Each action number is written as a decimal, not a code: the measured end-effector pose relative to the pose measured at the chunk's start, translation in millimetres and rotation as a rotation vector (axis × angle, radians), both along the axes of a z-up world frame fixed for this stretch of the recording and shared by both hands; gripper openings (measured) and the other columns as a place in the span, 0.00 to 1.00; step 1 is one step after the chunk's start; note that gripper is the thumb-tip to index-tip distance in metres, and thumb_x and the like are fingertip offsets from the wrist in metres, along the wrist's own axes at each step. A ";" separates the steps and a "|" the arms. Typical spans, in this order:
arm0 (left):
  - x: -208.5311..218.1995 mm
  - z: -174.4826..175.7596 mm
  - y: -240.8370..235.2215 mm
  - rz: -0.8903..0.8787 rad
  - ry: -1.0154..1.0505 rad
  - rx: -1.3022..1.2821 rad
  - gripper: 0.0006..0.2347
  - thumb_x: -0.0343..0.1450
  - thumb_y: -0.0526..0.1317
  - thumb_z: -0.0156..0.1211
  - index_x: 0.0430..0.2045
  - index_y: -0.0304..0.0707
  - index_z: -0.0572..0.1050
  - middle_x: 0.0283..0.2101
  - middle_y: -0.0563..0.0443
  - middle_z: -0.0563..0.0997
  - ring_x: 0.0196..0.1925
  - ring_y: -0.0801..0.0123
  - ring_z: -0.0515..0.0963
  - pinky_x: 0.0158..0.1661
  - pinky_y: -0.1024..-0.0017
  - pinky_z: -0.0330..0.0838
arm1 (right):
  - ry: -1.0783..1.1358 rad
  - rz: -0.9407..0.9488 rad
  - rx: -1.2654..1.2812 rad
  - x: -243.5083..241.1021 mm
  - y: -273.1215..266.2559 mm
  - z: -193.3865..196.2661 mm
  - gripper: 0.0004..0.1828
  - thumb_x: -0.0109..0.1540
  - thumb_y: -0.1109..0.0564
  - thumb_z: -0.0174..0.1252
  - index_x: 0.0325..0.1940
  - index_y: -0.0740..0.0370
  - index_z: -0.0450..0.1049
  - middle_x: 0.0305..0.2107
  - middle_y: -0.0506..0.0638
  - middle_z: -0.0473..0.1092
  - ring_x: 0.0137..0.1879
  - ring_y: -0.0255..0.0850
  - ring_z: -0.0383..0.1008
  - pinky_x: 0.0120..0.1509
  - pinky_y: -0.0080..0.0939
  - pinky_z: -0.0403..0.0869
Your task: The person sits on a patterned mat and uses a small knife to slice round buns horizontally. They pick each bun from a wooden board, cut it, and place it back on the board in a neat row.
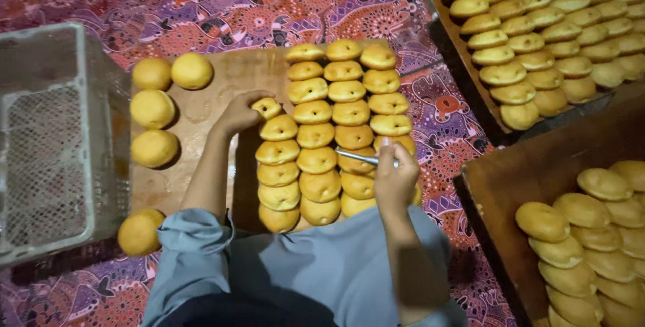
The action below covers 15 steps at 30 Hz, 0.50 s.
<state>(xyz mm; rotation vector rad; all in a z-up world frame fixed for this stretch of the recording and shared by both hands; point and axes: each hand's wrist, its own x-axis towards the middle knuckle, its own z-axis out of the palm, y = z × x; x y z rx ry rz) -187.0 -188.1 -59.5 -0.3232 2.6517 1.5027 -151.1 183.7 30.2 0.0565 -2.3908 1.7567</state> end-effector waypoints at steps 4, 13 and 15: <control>-20.6 -15.0 3.2 -0.098 -0.060 0.159 0.25 0.58 0.29 0.56 0.52 0.38 0.78 0.50 0.47 0.84 0.53 0.65 0.82 0.55 0.71 0.73 | -0.033 0.042 -0.036 -5.9 2.3 -1.1 0.17 0.69 0.55 0.54 0.28 0.65 0.71 0.18 0.42 0.65 0.27 0.27 0.61 0.30 0.35 0.62; 2.0 -26.7 6.2 0.220 0.242 0.335 0.27 0.62 0.27 0.59 0.59 0.36 0.65 0.59 0.46 0.70 0.61 0.64 0.72 0.59 0.69 0.71 | -0.086 0.104 -0.033 -8.7 -0.8 0.4 0.19 0.70 0.53 0.55 0.28 0.65 0.72 0.19 0.42 0.64 0.28 0.27 0.60 0.31 0.35 0.61; 26.1 -28.9 -15.1 0.434 0.553 0.321 0.21 0.66 0.29 0.61 0.55 0.33 0.66 0.53 0.49 0.70 0.55 0.63 0.73 0.55 0.68 0.73 | -0.086 0.079 -0.014 -10.4 3.5 -1.1 0.18 0.69 0.52 0.56 0.28 0.65 0.73 0.19 0.42 0.65 0.27 0.27 0.61 0.30 0.35 0.62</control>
